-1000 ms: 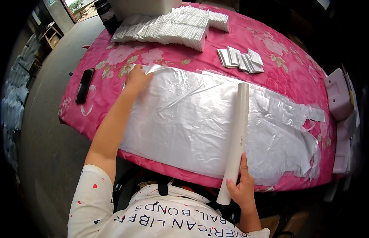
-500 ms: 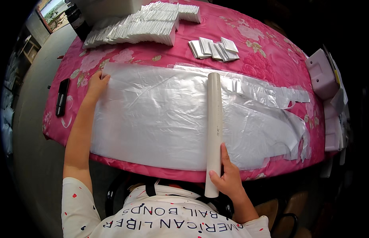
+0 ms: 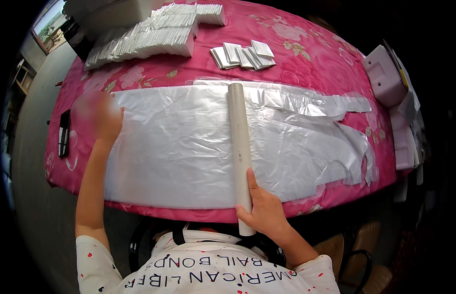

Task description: The person wraps small white rectangular items in clear plastic film. They unroll the film, place an item on it, fold the film around the item, and set the wrapped unit aside. The person repeats this process multiple times, stacking the wrapped items on the table.

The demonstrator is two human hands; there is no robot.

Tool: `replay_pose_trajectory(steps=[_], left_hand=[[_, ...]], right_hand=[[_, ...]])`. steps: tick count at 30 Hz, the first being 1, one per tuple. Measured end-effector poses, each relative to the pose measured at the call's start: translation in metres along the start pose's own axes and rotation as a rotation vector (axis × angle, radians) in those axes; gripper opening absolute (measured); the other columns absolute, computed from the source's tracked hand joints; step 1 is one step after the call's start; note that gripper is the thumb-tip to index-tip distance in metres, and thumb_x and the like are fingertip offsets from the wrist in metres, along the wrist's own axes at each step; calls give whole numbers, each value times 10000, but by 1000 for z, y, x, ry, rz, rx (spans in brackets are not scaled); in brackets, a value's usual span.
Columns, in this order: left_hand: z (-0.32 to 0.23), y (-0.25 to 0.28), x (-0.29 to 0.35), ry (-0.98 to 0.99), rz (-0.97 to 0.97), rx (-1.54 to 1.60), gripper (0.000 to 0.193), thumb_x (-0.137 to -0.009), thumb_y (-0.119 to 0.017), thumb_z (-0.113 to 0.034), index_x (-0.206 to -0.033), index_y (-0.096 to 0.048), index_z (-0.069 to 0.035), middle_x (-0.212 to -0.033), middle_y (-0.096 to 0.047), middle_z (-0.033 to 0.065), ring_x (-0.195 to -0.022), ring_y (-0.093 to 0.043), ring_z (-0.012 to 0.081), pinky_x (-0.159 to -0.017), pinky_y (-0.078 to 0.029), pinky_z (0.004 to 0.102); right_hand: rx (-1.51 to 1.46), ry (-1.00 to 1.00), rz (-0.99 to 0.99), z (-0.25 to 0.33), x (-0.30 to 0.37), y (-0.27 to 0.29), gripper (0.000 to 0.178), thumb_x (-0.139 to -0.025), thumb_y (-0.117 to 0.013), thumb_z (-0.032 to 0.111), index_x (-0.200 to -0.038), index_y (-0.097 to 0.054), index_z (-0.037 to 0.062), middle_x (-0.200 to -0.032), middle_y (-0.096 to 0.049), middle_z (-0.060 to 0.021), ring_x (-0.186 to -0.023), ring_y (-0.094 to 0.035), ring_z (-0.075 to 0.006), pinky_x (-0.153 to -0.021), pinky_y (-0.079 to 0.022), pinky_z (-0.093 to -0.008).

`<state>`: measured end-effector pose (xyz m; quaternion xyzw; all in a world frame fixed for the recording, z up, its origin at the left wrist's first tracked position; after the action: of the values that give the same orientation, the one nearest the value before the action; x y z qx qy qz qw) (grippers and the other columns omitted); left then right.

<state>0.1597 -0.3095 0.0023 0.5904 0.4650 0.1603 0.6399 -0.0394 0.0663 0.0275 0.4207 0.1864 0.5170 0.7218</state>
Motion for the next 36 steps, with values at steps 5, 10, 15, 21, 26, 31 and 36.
replay_pose_trajectory(steps=[5, 10, 15, 21, 26, 31, 36], left_hand=[[-61, -6, 34, -197, 150, 318, 604, -829, -584, -299, -1308, -373, 1, -1387, -347, 170, -1292, -301, 333, -1058, -242, 407], [-80, -13, 59, -299, 309, 112, 712, -844, -526, -412, -1359, -293, 21, -1428, -271, 198, -1329, -232, 346, -1087, -162, 430], [-81, -23, 59, -305, 313, 62, 737, -857, -488, -465, -1354, -296, 45, -1421, -273, 213, -1331, -218, 356, -1097, -131, 430], [-76, -21, 60, -329, 299, 36, 730, -867, -471, -471, -1352, -298, 47, -1421, -272, 215, -1333, -215, 355, -1099, -128, 432], [-82, -15, 59, -331, 305, 41, 717, -868, -476, -435, -1386, -255, 8, -1453, -230, 176, -1353, -189, 316, -1102, -117, 422], [-83, -17, 58, -336, 305, 48, 710, -868, -482, -398, -1409, -217, -22, -1473, -193, 151, -1365, -165, 295, -1104, -107, 420], [-81, -19, 60, -371, 157, 37, 712, -845, -539, -308, -1409, -212, -23, -1472, -171, 179, -1363, -138, 348, -1103, -107, 433]], right_hand=[[11, -51, 85, 3, -1, 6, 872, -751, -618, 307, -1426, -138, 34, -789, -588, -154, -714, -600, -312, -639, -489, -383], [298, 212, -356, -19, -15, 14, 703, -824, -564, 354, -1374, -302, 3, -1173, -514, -196, -1130, -472, -310, -898, -417, -399], [351, 240, -160, -95, -38, 22, 587, -875, -478, 345, -1363, -344, 47, -1442, -264, -149, -1344, -217, -296, -1093, -186, -390], [460, 86, -249, -188, -27, 80, 566, -899, -434, 366, -1379, -328, 85, -1464, -238, -120, -1351, -219, -278, -1095, -174, -385], [570, -174, -396, -282, 13, 137, 516, -904, -437, 323, -1346, -374, 64, -1415, -329, -142, -1313, -288, -300, -1073, -202, -433], [920, -659, -478, -301, 44, 178, 450, -877, -486, 245, -1253, -466, -2, -1347, -418, -163, -1282, -336, -308, -1059, -224, -455], [493, -107, -633, -229, 21, 131, 430, -830, -560, 177, -1210, -500, -14, -1295, -470, -175, -1239, -398, -323, -1041, -278, -436]])
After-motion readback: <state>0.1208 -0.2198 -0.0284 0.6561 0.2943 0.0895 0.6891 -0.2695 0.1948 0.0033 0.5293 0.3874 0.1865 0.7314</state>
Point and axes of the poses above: each hand's wrist, its own x-axis away from the middle knuckle, its own y-axis out of the back of the hand, z = x × y, the point moved 2 cm from there along -x, towards the middle knuckle
